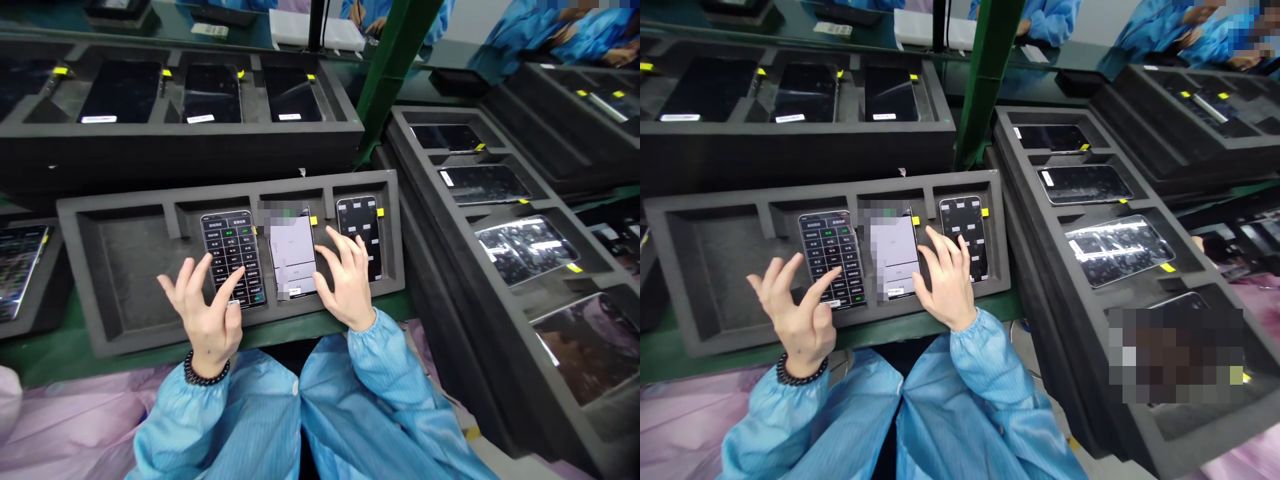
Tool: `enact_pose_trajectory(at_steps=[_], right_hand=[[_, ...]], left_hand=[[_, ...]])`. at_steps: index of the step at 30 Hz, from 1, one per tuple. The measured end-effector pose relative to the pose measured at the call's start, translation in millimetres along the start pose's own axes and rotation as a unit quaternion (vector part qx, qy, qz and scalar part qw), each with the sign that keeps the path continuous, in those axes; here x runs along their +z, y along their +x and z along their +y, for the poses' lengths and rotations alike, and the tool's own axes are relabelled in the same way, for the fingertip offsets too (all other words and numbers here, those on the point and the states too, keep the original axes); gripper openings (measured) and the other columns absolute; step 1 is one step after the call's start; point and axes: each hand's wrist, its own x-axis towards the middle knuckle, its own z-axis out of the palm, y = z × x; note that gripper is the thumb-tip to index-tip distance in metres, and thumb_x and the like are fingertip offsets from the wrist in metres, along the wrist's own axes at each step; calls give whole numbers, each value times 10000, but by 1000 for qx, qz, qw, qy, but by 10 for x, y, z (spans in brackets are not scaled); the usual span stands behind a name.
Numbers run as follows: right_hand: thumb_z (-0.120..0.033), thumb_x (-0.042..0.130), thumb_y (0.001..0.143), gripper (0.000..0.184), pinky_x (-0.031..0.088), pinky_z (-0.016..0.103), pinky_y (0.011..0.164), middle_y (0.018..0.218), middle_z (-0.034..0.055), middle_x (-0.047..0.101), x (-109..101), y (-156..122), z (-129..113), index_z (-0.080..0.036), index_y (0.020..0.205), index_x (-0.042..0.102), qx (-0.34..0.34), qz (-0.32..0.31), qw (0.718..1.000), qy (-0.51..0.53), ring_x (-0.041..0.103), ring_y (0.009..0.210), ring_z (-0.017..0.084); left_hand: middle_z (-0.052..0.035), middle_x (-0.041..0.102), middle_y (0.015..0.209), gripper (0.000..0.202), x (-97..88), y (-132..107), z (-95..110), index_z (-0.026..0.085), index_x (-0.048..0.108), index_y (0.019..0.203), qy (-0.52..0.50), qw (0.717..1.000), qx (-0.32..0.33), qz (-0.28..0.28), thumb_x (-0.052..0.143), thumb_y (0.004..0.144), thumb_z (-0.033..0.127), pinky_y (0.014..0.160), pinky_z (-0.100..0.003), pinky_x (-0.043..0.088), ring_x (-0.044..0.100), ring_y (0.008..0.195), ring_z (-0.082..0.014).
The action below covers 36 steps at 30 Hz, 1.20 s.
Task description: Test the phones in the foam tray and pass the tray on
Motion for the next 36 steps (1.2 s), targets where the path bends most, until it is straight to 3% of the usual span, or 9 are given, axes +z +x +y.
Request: enact_pose_trajectory(at_steps=[4, 8, 18, 24, 36], right_hand=[[-331, 458, 1012, 386, 222, 553, 1280, 1586, 110, 452, -10, 2, 6, -176, 1347, 572, -7, -13, 1000, 2, 418, 1429, 288], [-358, 463, 1017, 421, 218, 560, 1283, 1587, 131, 450, -31, 9, 31, -166, 1385, 534, -40, -38, 998, 8, 409, 1442, 283], [-405, 444, 1023, 512, 203, 566, 1291, 1607, 179, 407, -27, 39, 37, -130, 1454, 464, -40, -76, 996, 8, 367, 1490, 288], [-359, 444, 1021, 515, 215, 546, 1294, 1621, 171, 385, -2, 33, 15, -124, 1480, 443, -24, -59, 998, 7, 345, 1510, 277], [-355, 469, 1024, 436, 263, 593, 1272, 1606, 153, 410, -17, 75, 50, -159, 1412, 511, -35, -45, 998, 42, 382, 1483, 291]], left_hand=[[-4, 322, 1663, 492, -2, -1, 4, 305, 599, 1436, -5, 1000, 2, 4, 340, 1030, 407, 1300, -626, 39, 287, 1525, -381], [1, 317, 1665, 489, -7, 5, 0, 316, 592, 1440, -14, 1000, 5, -2, 344, 1031, 413, 1301, -626, 18, 274, 1532, -387], [18, 312, 1668, 491, 12, 12, 4, 332, 583, 1446, 5, 1000, 5, -4, 338, 1031, 431, 1304, -619, 34, 279, 1532, -380], [17, 305, 1671, 492, -4, 8, 5, 306, 598, 1435, 9, 1000, 1, -8, 337, 1034, 421, 1303, -621, 35, 271, 1535, -381], [66, 290, 1671, 480, 15, -5, -14, 419, 513, 1488, -13, 1000, -5, -5, 363, 1033, 403, 1314, -603, 9, 242, 1558, -326]])
